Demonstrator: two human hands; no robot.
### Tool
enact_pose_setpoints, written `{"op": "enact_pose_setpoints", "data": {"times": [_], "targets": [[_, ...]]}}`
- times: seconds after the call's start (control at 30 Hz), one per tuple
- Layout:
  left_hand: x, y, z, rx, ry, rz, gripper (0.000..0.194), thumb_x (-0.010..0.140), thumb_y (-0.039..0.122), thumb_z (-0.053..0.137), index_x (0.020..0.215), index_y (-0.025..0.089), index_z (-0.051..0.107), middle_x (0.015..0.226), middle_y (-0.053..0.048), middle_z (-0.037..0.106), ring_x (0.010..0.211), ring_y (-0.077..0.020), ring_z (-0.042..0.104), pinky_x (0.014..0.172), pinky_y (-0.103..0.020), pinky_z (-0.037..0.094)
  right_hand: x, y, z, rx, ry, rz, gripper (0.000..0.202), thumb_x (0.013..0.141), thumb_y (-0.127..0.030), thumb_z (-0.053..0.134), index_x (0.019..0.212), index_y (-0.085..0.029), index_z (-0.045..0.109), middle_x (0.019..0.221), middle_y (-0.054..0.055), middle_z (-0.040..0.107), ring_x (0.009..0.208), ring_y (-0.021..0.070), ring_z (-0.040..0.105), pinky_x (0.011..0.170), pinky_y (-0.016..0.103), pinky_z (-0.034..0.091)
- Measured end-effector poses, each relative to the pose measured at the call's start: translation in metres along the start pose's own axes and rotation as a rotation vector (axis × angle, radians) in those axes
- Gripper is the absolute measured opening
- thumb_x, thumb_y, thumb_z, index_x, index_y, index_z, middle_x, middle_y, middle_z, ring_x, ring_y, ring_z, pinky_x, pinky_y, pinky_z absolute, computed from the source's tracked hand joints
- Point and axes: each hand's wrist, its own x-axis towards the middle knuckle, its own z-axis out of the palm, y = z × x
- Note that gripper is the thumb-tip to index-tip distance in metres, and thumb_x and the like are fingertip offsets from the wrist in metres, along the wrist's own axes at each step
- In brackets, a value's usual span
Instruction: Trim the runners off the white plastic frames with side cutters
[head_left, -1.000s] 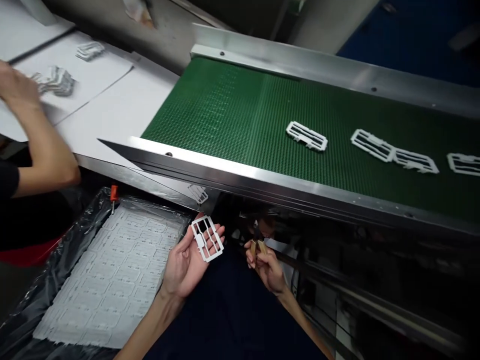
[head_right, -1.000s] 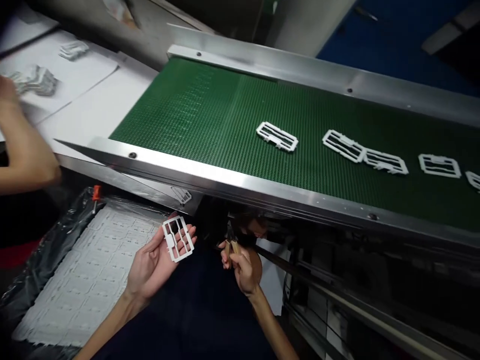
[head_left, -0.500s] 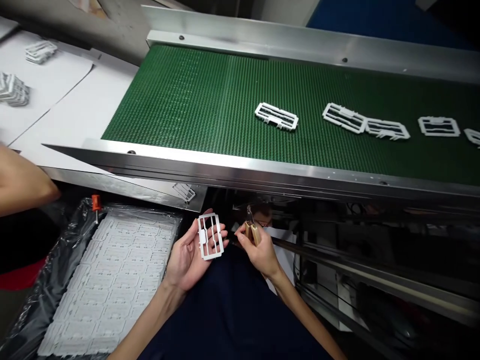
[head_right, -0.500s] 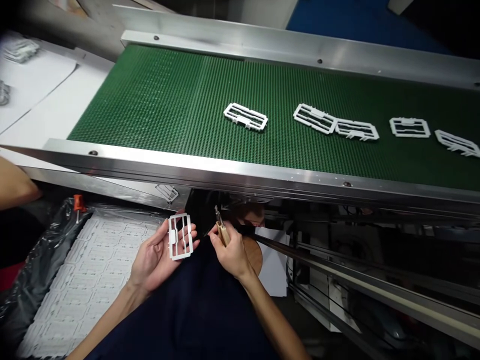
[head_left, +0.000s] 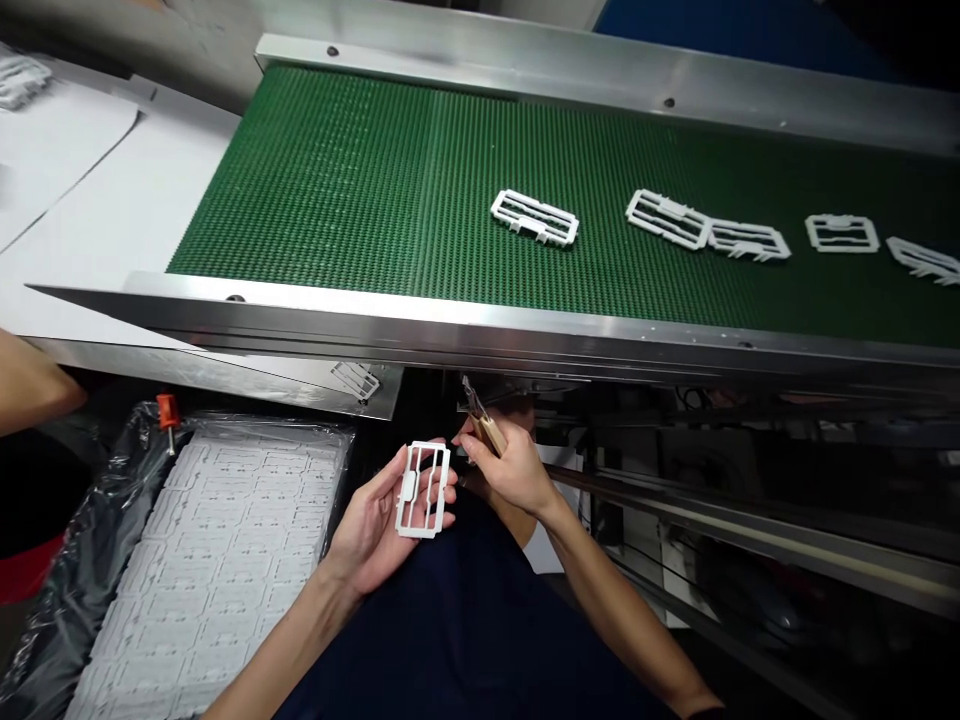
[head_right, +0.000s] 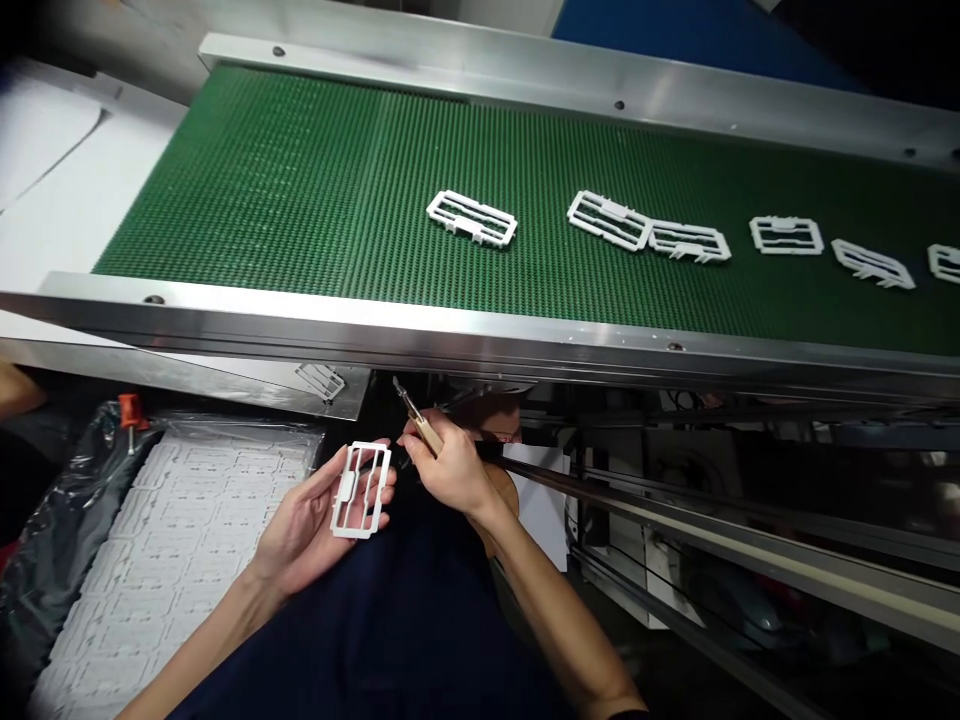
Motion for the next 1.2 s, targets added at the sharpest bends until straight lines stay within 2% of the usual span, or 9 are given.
{"op": "enact_pose_setpoints", "data": {"times": [0.27,0.4,0.47,0.53,0.6,0.67,0.77,0.9,1.2], "targets": [[0.000,-0.003,-0.002,0.066,0.009,-0.024,0.033,0.094,0.032,0.037,0.114,0.012,0.054,0.092,-0.014,0.062,0.076,-0.0206,0.060,0.062,-0.032,0.053,0.005,-0.008,-0.001,0.028,-0.050,0.033,0.012,0.083,-0.030,0.052,0.087,-0.018,0.053,0.076,-0.001,0.059,0.064,0.0112,0.054,0.062,0.023,0.044],[0.005,-0.007,0.003,0.139,0.022,-0.099,0.030,0.092,0.035,0.040,0.098,0.011,0.059,0.083,-0.014,0.064,0.063,-0.0190,0.060,0.049,-0.026,0.049,0.010,-0.012,-0.003,0.070,-0.231,0.035,0.016,0.077,-0.029,0.060,0.087,-0.017,0.055,0.073,-0.002,0.056,0.065,0.0108,0.053,0.060,0.021,0.043],[0.006,-0.006,0.003,0.190,0.028,-0.117,0.032,0.092,0.037,0.041,0.098,0.011,0.058,0.083,-0.014,0.064,0.062,-0.0195,0.060,0.046,-0.026,0.048,0.009,-0.011,-0.004,0.094,-0.295,0.032,0.015,0.077,-0.025,0.059,0.088,-0.017,0.054,0.073,-0.003,0.055,0.064,0.0103,0.052,0.059,0.021,0.042],[0.003,-0.004,0.001,0.212,0.042,-0.079,0.034,0.092,0.038,0.040,0.106,0.013,0.056,0.089,-0.014,0.064,0.069,-0.0218,0.062,0.050,-0.027,0.051,0.006,-0.008,-0.004,0.099,-0.224,0.034,0.013,0.077,-0.025,0.058,0.088,-0.017,0.054,0.073,-0.002,0.055,0.065,0.0107,0.052,0.059,0.021,0.043],[-0.003,-0.001,-0.005,0.215,0.057,-0.020,0.035,0.092,0.039,0.039,0.113,0.014,0.054,0.096,-0.014,0.063,0.080,-0.0242,0.063,0.059,-0.030,0.054,0.001,-0.003,-0.004,0.100,-0.069,0.054,0.014,0.077,-0.025,0.058,0.088,-0.017,0.054,0.075,-0.001,0.056,0.067,0.0118,0.053,0.062,0.023,0.044],[-0.011,0.000,-0.011,0.232,0.075,0.029,0.035,0.093,0.038,0.039,0.114,0.014,0.054,0.101,-0.013,0.062,0.088,-0.0247,0.062,0.067,-0.030,0.054,-0.005,0.003,-0.002,0.091,0.083,0.073,0.014,0.077,-0.025,0.059,0.088,-0.017,0.055,0.077,0.000,0.057,0.069,0.0132,0.054,0.064,0.024,0.044],[-0.022,-0.004,-0.020,0.342,0.130,0.078,0.029,0.090,0.032,0.048,0.112,0.015,0.056,0.102,-0.011,0.061,0.092,-0.0219,0.060,0.072,-0.026,0.052,-0.014,0.010,0.000,0.095,0.212,0.080,0.015,0.077,-0.027,0.060,0.088,-0.018,0.055,0.077,0.000,0.058,0.070,0.0141,0.055,0.067,0.026,0.045],[-0.025,-0.015,-0.024,0.529,0.202,0.161,0.024,0.082,0.027,0.063,0.103,0.016,0.058,0.089,-0.007,0.066,0.086,-0.0170,0.061,0.070,-0.021,0.049,-0.021,0.017,0.003,0.124,0.261,0.095,0.015,0.078,-0.028,0.060,0.088,-0.018,0.055,0.077,0.001,0.059,0.070,0.0148,0.057,0.069,0.027,0.046],[-0.018,-0.019,-0.024,0.684,0.264,0.308,0.016,0.081,0.029,0.063,0.086,0.014,0.061,0.071,-0.007,0.067,0.068,-0.0166,0.061,0.063,-0.023,0.047,-0.030,0.020,0.004,0.171,0.288,0.117,0.016,0.078,-0.028,0.060,0.088,-0.018,0.054,0.077,0.001,0.057,0.069,0.0146,0.055,0.067,0.027,0.046]]}}
